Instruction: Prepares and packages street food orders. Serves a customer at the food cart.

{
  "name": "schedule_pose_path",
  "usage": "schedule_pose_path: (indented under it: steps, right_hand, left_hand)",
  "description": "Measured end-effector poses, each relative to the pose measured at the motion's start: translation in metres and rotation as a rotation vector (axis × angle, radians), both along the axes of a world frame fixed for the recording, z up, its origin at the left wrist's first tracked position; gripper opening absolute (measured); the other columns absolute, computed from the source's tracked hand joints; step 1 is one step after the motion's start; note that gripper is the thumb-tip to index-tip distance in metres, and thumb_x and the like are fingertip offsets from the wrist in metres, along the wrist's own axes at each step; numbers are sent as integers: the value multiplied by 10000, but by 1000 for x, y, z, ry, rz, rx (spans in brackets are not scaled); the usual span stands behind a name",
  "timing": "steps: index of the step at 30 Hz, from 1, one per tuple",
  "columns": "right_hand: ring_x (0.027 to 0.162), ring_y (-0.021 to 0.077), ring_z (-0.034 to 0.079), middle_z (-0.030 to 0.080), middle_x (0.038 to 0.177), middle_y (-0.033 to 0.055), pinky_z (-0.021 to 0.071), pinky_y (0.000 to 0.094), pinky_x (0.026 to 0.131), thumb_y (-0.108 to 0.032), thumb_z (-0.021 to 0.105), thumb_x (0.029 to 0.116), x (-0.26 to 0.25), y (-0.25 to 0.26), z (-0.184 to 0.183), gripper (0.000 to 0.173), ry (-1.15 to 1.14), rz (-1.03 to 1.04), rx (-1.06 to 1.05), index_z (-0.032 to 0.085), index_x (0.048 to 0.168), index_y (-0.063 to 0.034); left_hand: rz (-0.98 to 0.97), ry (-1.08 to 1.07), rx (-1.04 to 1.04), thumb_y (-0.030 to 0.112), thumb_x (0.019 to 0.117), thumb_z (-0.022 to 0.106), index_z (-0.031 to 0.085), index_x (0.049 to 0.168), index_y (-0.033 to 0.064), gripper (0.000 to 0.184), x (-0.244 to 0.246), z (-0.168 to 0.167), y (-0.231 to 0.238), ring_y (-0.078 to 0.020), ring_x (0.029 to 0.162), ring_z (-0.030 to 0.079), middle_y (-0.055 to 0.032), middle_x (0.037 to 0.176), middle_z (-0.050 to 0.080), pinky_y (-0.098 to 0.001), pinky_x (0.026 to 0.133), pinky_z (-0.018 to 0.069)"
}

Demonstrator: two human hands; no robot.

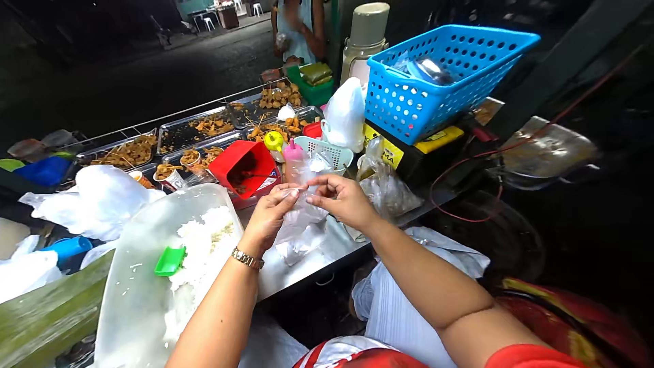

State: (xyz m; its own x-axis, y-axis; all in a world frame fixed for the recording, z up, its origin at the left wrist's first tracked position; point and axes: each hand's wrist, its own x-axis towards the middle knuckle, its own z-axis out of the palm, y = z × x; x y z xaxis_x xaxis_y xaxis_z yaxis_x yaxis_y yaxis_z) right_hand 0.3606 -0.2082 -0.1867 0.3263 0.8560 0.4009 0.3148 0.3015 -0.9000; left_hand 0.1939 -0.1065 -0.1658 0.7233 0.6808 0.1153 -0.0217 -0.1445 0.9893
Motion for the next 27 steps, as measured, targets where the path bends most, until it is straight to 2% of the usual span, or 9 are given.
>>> schedule_pose_path:
  steps: [2,4,7,9,14,18,20,23,27]
  right_hand:
    - [701,32,608,694,820,21,535,227,688,-79,760,903,-1,3,-3,124,12,-12,-40,736,1001,-8]
    - [738,39,619,702,859,38,537,234,724,-86,727,937,-2,4,-5,94,-33,-25,-71,743,985,-7]
    - [836,103,661,716,947,92,557,289,799,-97,693,963,-2,5,-9,125,-134,-73,-66,761,999,2]
    - [860,89,655,710,949,76,549,270,811,-109,699,962,1,3,-8,120,-134,-70,-78,767,982,-12]
    - [821,15,626,702,916,31,528,199,779,-111,710,953,7,-7,-2,106,-57,-7,-94,761,950,-19]
    - [744,34,617,686,840,31,533,231,733,-83,644,997,15,-10,0,126,-47,-87,-136,727,961,5]
    - [690,28,605,663,802,25,538,217,688,-91,602,1027,15,-12,2,154,-29,-99,-159,708,984,13]
    - [607,26,506,594,747,10,454,217,600,-130,560,1055,14,-11,-1,182,-78,-120,-154,678,1006,0]
    - [568,15,484,542,678,-10,441,193,576,-135,535,1068,15,-10,-2,204,-58,-75,-161,657,985,5]
  left_hand:
    - [164,-23,-28,-3,978,626,731,1063,-15,136,1,-3,2,-94,900,678,-48,1051,719,-269,829,573]
    - [209,-61,-90,-57,941,652,721,993,-28,91,1,-4,1,-102,794,697,-46,900,735,-273,782,594]
    - [148,-135,-196,-81,954,603,656,911,-8,101,5,-8,-4,-152,832,712,-72,907,727,-322,821,602]
    - [84,-154,-227,-53,981,573,638,863,21,154,7,-10,-8,-139,848,709,-63,895,731,-323,846,591]
    - [41,-203,-208,-34,949,572,650,689,117,310,7,-14,-12,-50,726,651,33,727,687,-240,744,553]
    - [100,-118,-161,-83,937,631,692,885,6,120,5,-7,-13,-111,751,716,-25,801,728,-286,766,617]
    - [124,-90,-118,-66,953,623,675,893,8,109,6,-8,-12,-108,721,713,-20,792,723,-283,735,621]
    - [126,-147,-158,-63,965,601,620,871,43,143,9,-10,-12,-105,689,700,-10,768,704,-283,722,616]
    - [88,-246,-234,-118,935,598,639,892,49,177,7,-10,-13,-140,774,726,-40,860,736,-313,778,626]
